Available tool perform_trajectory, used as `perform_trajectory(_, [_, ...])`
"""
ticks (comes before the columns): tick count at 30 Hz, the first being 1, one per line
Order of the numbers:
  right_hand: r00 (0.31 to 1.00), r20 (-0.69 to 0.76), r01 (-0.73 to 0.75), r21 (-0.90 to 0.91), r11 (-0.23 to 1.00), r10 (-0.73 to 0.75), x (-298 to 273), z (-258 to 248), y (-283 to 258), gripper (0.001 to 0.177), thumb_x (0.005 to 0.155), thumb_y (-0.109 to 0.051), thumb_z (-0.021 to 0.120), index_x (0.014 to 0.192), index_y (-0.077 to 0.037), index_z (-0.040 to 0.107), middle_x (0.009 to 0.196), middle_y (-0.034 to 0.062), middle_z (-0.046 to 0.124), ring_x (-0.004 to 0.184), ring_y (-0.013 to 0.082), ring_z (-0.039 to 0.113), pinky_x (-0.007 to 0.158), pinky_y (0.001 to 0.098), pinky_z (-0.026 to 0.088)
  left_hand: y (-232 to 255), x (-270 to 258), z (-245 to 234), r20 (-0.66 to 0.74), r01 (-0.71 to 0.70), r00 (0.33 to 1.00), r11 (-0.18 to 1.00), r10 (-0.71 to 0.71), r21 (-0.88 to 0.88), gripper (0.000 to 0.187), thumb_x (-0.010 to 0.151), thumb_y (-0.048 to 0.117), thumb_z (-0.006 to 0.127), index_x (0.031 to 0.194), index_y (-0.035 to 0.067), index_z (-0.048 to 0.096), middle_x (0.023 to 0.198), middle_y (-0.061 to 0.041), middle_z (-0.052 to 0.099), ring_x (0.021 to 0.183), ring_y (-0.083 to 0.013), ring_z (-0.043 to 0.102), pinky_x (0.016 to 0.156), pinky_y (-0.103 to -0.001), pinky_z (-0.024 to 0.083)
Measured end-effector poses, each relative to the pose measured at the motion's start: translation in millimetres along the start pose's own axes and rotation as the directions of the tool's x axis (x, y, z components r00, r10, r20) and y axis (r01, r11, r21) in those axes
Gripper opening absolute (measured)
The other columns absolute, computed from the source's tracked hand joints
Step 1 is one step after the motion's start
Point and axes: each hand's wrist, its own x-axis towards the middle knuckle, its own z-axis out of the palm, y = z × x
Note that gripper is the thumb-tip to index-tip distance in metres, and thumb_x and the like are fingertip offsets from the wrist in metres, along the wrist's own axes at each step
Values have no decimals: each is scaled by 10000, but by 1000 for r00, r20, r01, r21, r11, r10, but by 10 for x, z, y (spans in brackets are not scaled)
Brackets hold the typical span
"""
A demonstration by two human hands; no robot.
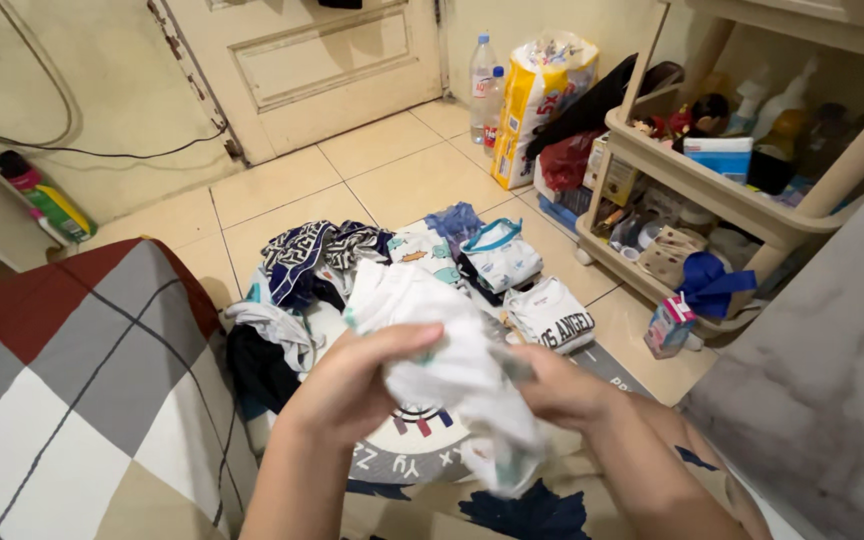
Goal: The person folds multiple small garments, including shirts and pants, one by one on a play mat. They smooth each item, fold it into a compact rectangle, and place it in a growing stack.
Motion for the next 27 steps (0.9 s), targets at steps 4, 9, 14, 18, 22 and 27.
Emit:
perform_trajectory(4, [993, -8, 116, -42, 992, -116, -439, -2, -127, 612, 843, -120, 813, 1380, 64, 584, 1268, 146, 663, 1104, 222, 643, 967, 374, 547, -142, -497, 30, 137, 5, 990, 974, 27, -227, 256, 918, 115, 706, 1099, -65, 725, 920, -137, 764, 764, -220, 700, 614, -343, 518])
perform_trajectory(9, [960, -228, 117, -202, 972, -163, -36, 194, -401, 583, 817, -120, 812, 1341, 46, 617, 1231, 129, 689, 1071, 205, 654, 941, 361, 552, -43, -737, 194, 147, 9, 988, 930, 48, -368, 277, 920, 134, 694, 1117, -59, 721, 955, -134, 764, 804, -214, 705, 655, -342, 529])
perform_trajectory(14, [972, -216, 52, -173, 984, -90, -137, 606, -807, 555, 792, -120, 810, 1302, 28, 650, 1195, 112, 715, 1038, 188, 666, 915, 348, 557, -42, -1080, 235, 100, -34, 991, 900, 86, -435, 298, 923, 153, 683, 1136, -52, 717, 990, -131, 765, 843, -208, 711, 696, -341, 540])
perform_trajectory(18, [981, -191, 2, -129, 992, -27, -163, 835, -1041, 534, 771, -120, 809, 1270, 13, 676, 1165, 99, 736, 1011, 174, 676, 894, 337, 561, -90, -1197, 132, 68, -48, 994, 893, 87, -448, 315, 925, 169, 674, 1151, -47, 713, 1019, -129, 766, 875, -203, 715, 729, -340, 548])
perform_trajectory(22, [986, -164, -44, -110, 993, 25, -78, 911, -1082, 514, 751, -121, 808, 1239, -1, 702, 1135, 85, 756, 984, 161, 686, 873, 327, 566, -34, -1113, 68, 49, -62, 995, 896, 92, -441, 331, 927, 184, 664, 1166, -41, 710, 1047, -126, 766, 906, -198, 720, 761, -339, 556])
perform_trajectory(27, [989, -114, -111, -124, 986, 97, -98, 1041, -1133, 491, 725, -121, 806, 1200, -19, 735, 1098, 68, 782, 951, 144, 697, 847, 314, 571, 61, -1107, 104, -22, -129, 991, 921, 130, -368, 353, 930, 204, 653, 1184, -35, 705, 1082, -123, 767, 945, -192, 725, 802, -338, 567])
